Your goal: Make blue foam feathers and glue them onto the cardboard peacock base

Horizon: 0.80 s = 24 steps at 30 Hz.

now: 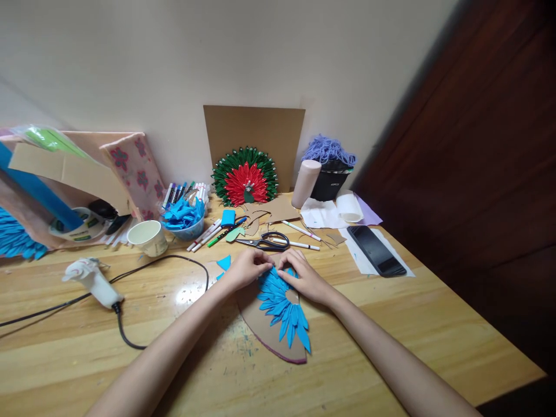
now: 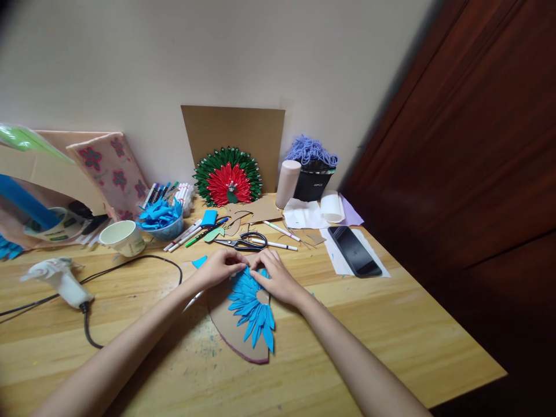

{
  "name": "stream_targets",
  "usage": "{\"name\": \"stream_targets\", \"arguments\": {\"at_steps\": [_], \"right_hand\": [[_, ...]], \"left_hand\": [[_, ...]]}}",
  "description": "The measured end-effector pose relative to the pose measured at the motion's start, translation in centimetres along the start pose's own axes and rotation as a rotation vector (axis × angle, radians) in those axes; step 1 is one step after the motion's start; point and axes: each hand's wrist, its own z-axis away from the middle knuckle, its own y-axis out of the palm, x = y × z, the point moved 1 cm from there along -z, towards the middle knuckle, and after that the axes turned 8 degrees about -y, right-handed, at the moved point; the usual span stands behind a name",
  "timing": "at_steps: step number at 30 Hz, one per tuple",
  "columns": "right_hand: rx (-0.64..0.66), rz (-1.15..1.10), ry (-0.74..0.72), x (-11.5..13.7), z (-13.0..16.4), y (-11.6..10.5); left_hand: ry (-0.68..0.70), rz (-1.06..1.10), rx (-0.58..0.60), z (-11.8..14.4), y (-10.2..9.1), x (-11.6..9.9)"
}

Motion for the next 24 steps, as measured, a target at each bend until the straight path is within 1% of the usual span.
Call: {"name": "stream_targets", "arguments": {"at_steps": [10, 17, 24], "right_hand": [[-0.069, -0.001, 0.003, -0.19, -0.02, 0.67], [-0.04, -0.007, 0.001, -0.23, 0.03, 0.44], [-0.02, -0.062, -0.004, -0.11, 0.02, 0.07]], "left_hand": [[-0.009, -0.096, -0.06, -0.07, 0.4, 0.53], [0.008, -0.116, -0.097, 0.15, 0.65, 0.43], [0.016, -0.16, -0.171, 0.57, 0.88, -0.11]]}}
